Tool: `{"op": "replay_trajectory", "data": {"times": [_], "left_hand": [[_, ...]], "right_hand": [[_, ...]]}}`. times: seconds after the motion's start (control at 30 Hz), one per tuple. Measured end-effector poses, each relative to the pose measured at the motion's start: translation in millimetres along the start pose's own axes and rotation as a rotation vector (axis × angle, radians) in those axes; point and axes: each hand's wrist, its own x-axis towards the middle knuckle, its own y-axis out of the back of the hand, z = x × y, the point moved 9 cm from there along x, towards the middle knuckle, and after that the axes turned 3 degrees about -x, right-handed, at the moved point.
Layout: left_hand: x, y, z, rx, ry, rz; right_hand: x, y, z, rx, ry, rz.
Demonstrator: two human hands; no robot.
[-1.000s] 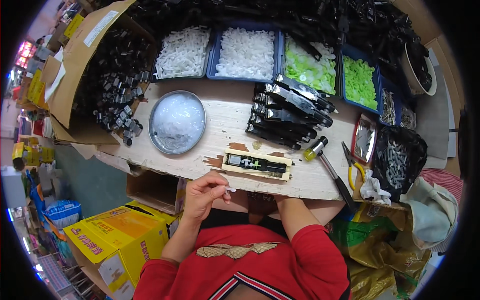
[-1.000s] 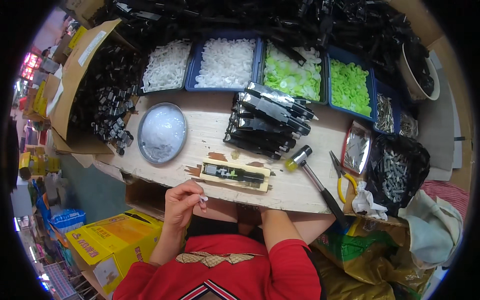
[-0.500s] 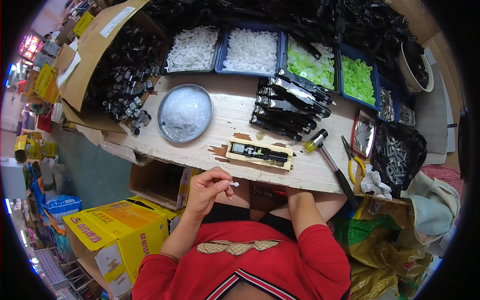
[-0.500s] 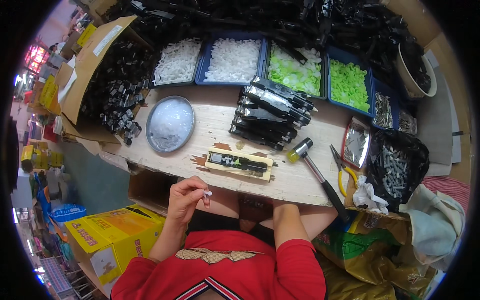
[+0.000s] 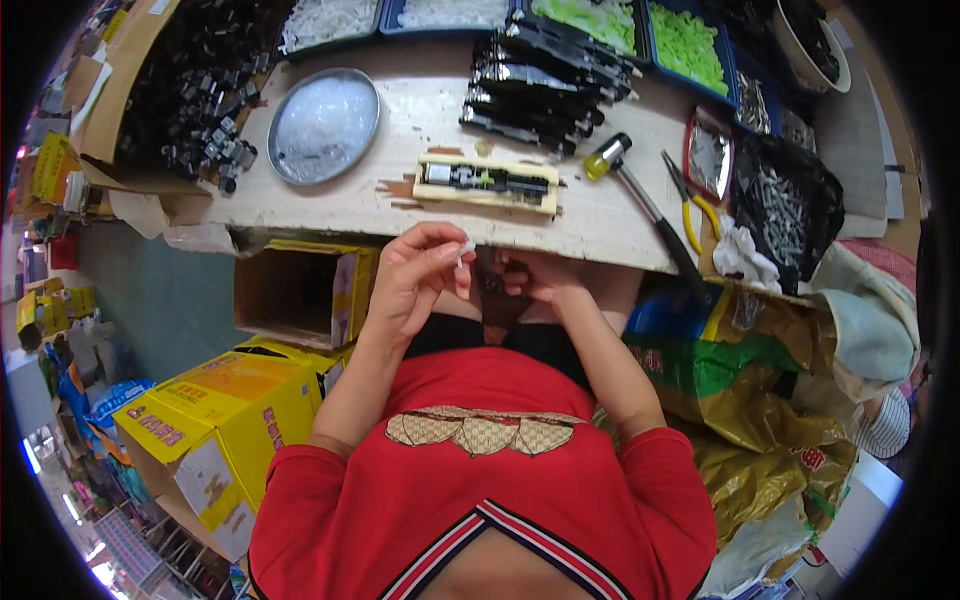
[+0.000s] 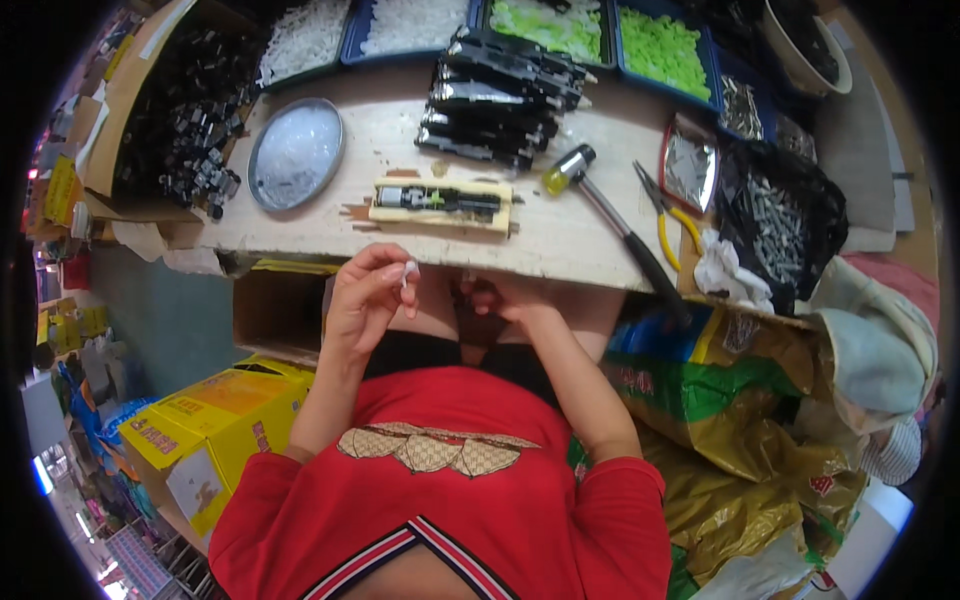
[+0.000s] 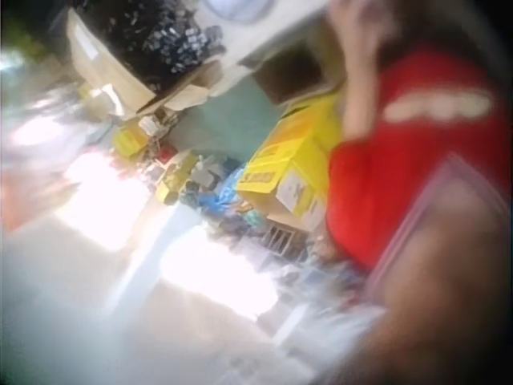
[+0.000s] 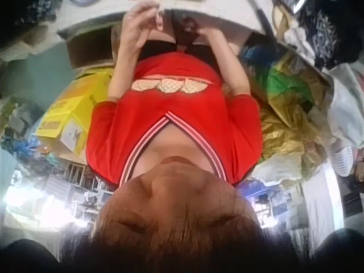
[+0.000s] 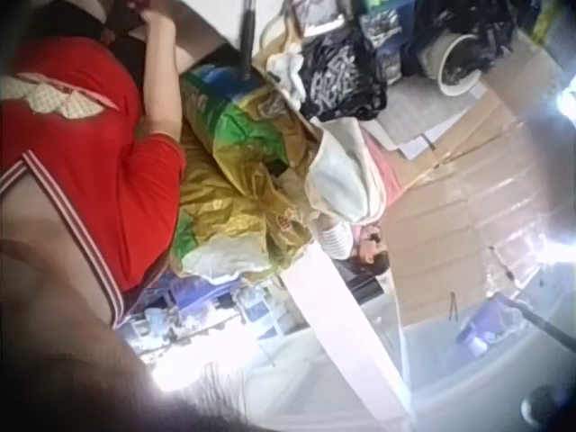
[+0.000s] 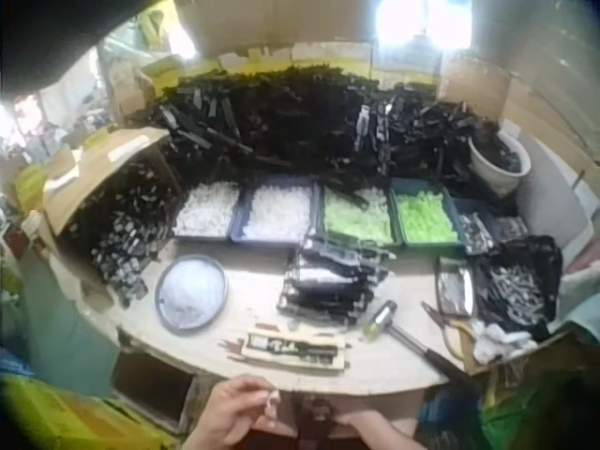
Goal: Assembling small plastic and electronic components into a finished product at a workbench.
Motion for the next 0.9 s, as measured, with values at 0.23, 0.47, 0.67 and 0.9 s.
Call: {"op": "replay_trajectory", "data": {"times": [0.23,0.47,0.67,0.9], "left_hand": [[-7.7,-10.0,-8.8,0.027,0.035,-0.066],[-14.2,-33.4,-20.4,0.133,0.076,-0.093],[-18.5,-46.8,-33.9,0.140,0.120,-0.126],[-14.3,-49.6,-33.8,0.401,0.095,-0.147]], "right_hand": [[-80.4,-55.3,-1.3,0.164,0.019,-0.134],[-117.4,-70.5,-50.9,0.456,0.263,-0.119],[-112.9,-93.5,-62.2,0.631,0.315,-0.218],[-107.7,-102.5,-48.8,0.629,0.271,-0.444]]}}
